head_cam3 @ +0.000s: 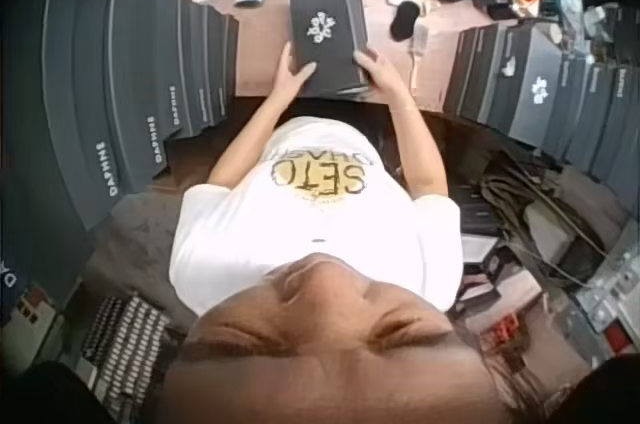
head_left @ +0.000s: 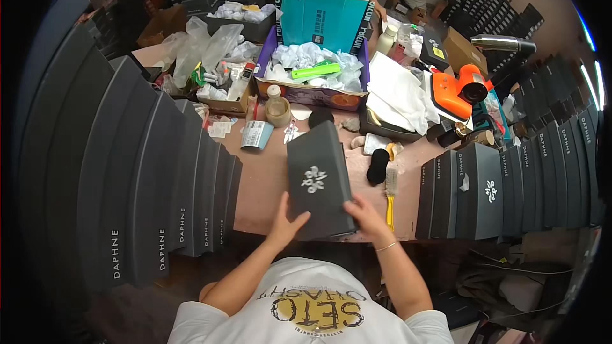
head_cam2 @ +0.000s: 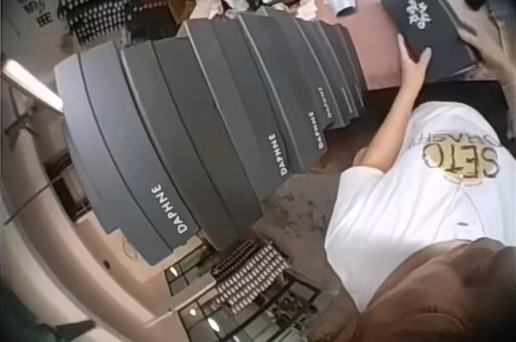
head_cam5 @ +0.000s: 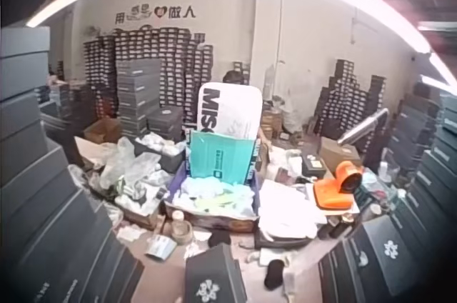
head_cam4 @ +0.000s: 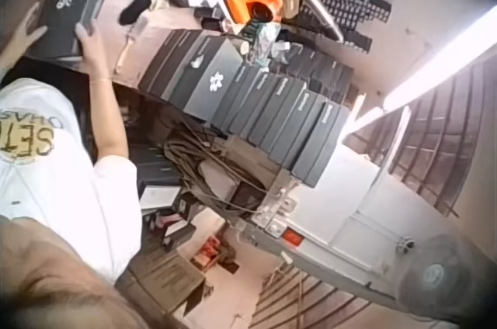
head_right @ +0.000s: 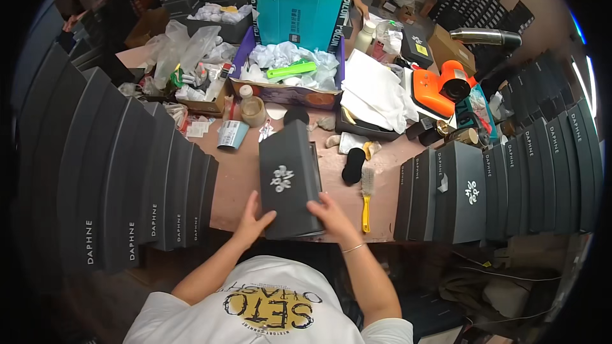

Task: Packaging women's high-heeled shoes into branded boxes, including wrapping them in protective paper and bags.

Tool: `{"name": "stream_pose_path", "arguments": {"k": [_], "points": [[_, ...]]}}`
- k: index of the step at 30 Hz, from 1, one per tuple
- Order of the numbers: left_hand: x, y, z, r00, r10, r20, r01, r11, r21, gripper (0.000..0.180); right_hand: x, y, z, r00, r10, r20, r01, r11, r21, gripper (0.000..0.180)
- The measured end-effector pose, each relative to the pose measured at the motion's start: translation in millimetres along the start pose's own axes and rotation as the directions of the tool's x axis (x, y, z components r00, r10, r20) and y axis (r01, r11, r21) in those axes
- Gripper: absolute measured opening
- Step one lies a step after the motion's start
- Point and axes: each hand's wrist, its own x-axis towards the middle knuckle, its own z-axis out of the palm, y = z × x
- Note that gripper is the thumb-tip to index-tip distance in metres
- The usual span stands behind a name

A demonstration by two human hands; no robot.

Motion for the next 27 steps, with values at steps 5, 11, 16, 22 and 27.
{"name": "stream_pose_path", "arguments": {"k": [5, 11, 16, 22, 27], "points": [[35, 53, -93, 0.981, 0.119, -0.152, -0.047, 0.91, 0.412, 0.076, 54, 68, 57, 0.901, -0.33, 0.283, 0.406, 0.406, -0.819, 0.041], [39, 72, 5, 0.94, 0.056, 0.337, -0.277, 0.7, 0.658, 0.034, 78, 35, -68, 0.985, -0.151, -0.085, -0.064, 0.14, -0.988, 0.035], [54, 5, 43, 0.884, 0.062, 0.463, -0.346, 0.754, 0.559, 0.019, 78, 88, -69, 0.978, 0.199, -0.061, -0.073, 0.054, -0.996, 0.035], [66, 19, 8, 0.985, -0.079, 0.151, 0.085, 0.996, -0.033, 0.032, 34, -1, -63, 0.992, 0.113, -0.061, -0.12, 0.646, -0.754, 0.043], [95, 46, 53, 0.868, -0.445, 0.222, 0.497, 0.797, -0.343, 0.062, -5, -27, -68, 0.995, 0.1, 0.023, -0.084, 0.922, -0.377, 0.045]]}}
